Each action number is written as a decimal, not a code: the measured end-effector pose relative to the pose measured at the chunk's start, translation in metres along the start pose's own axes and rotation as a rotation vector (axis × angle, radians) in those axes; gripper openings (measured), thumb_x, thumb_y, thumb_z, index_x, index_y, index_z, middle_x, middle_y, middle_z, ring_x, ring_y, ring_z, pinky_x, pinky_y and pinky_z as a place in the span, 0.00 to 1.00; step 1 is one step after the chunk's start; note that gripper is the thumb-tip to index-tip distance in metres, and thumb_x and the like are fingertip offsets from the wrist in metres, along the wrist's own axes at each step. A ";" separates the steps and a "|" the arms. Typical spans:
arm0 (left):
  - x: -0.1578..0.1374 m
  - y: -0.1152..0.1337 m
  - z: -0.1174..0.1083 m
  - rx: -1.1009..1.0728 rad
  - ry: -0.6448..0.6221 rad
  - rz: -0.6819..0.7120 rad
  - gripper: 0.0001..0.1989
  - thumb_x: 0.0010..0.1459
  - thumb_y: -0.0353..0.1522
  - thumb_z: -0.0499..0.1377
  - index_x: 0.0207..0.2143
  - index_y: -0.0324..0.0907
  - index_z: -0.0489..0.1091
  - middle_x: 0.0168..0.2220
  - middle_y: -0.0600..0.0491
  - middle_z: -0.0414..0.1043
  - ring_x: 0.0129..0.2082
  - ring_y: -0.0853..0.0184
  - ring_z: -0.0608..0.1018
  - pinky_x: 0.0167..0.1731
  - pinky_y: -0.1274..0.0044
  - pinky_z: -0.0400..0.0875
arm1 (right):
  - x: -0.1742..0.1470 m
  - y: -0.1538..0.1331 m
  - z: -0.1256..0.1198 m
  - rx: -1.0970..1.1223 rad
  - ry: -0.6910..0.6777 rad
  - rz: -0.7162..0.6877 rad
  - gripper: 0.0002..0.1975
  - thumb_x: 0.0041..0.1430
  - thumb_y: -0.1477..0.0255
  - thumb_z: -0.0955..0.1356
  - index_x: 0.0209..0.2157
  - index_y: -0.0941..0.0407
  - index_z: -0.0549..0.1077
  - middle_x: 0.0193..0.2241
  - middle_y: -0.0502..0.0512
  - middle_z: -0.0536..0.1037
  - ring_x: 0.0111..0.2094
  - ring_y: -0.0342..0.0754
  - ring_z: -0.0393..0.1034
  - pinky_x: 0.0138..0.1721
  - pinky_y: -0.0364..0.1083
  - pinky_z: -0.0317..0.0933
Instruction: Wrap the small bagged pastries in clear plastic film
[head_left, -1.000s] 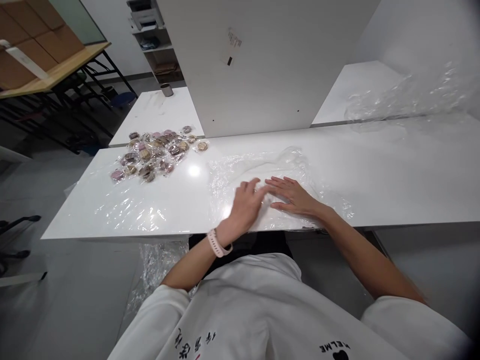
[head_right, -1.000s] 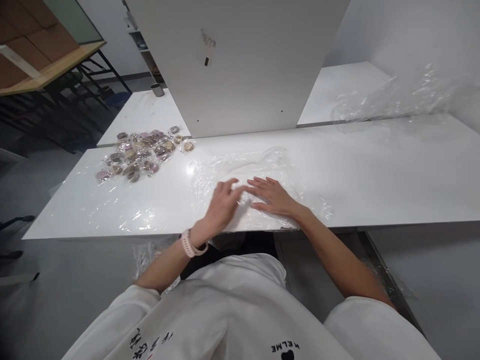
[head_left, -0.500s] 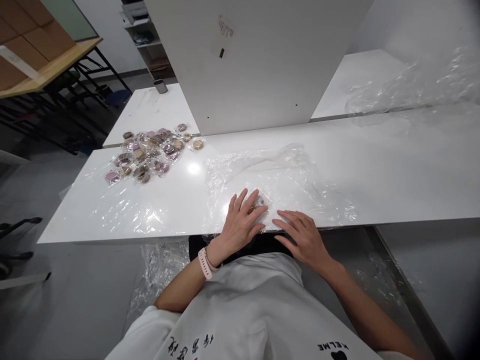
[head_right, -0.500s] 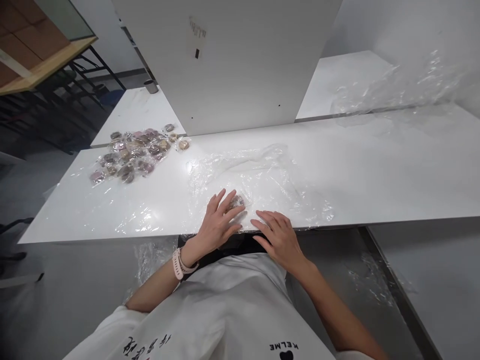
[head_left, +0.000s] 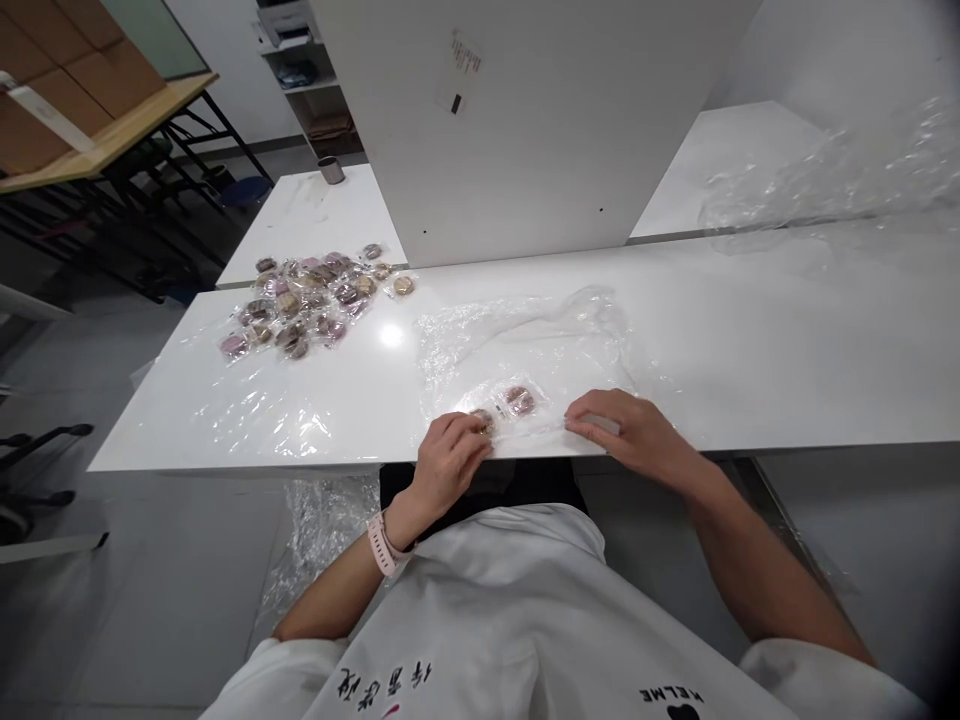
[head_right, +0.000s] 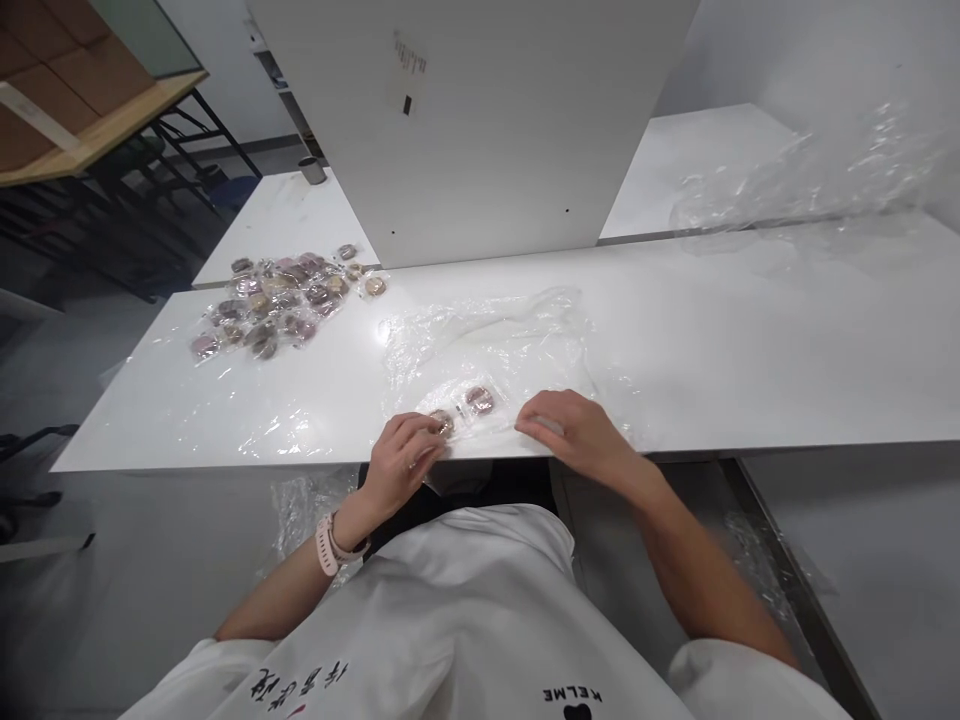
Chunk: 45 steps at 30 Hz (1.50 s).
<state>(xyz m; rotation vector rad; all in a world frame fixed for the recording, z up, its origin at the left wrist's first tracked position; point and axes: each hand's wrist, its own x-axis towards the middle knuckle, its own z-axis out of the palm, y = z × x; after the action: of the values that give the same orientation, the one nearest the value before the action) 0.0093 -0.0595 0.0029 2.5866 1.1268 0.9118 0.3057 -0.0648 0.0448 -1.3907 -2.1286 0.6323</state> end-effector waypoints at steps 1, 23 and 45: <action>0.005 -0.002 -0.003 -0.037 0.014 -0.038 0.06 0.68 0.32 0.56 0.36 0.44 0.71 0.41 0.48 0.80 0.43 0.62 0.79 0.42 0.69 0.76 | 0.012 0.002 -0.008 0.040 -0.082 0.030 0.15 0.68 0.59 0.64 0.34 0.51 0.77 0.34 0.51 0.82 0.36 0.49 0.76 0.37 0.48 0.67; 0.058 -0.025 -0.034 -0.116 -0.422 -0.474 0.07 0.63 0.28 0.54 0.42 0.45 0.68 0.29 0.57 0.74 0.28 0.66 0.74 0.28 0.76 0.64 | 0.055 0.014 0.050 -0.198 -0.239 -0.461 0.22 0.72 0.60 0.61 0.63 0.44 0.69 0.64 0.55 0.69 0.64 0.57 0.60 0.62 0.60 0.55; 0.057 -0.069 -0.007 -0.018 -0.214 -0.356 0.10 0.70 0.33 0.51 0.44 0.42 0.72 0.33 0.52 0.79 0.31 0.66 0.78 0.31 0.76 0.68 | 0.088 0.030 0.038 -0.121 -0.116 -0.092 0.27 0.72 0.53 0.55 0.37 0.53 0.79 0.36 0.56 0.82 0.35 0.51 0.75 0.34 0.48 0.65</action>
<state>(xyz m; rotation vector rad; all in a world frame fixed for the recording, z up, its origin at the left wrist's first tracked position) -0.0066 0.0287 0.0084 2.2924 1.4401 0.5491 0.2717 0.0237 0.0116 -1.3382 -2.3423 0.5690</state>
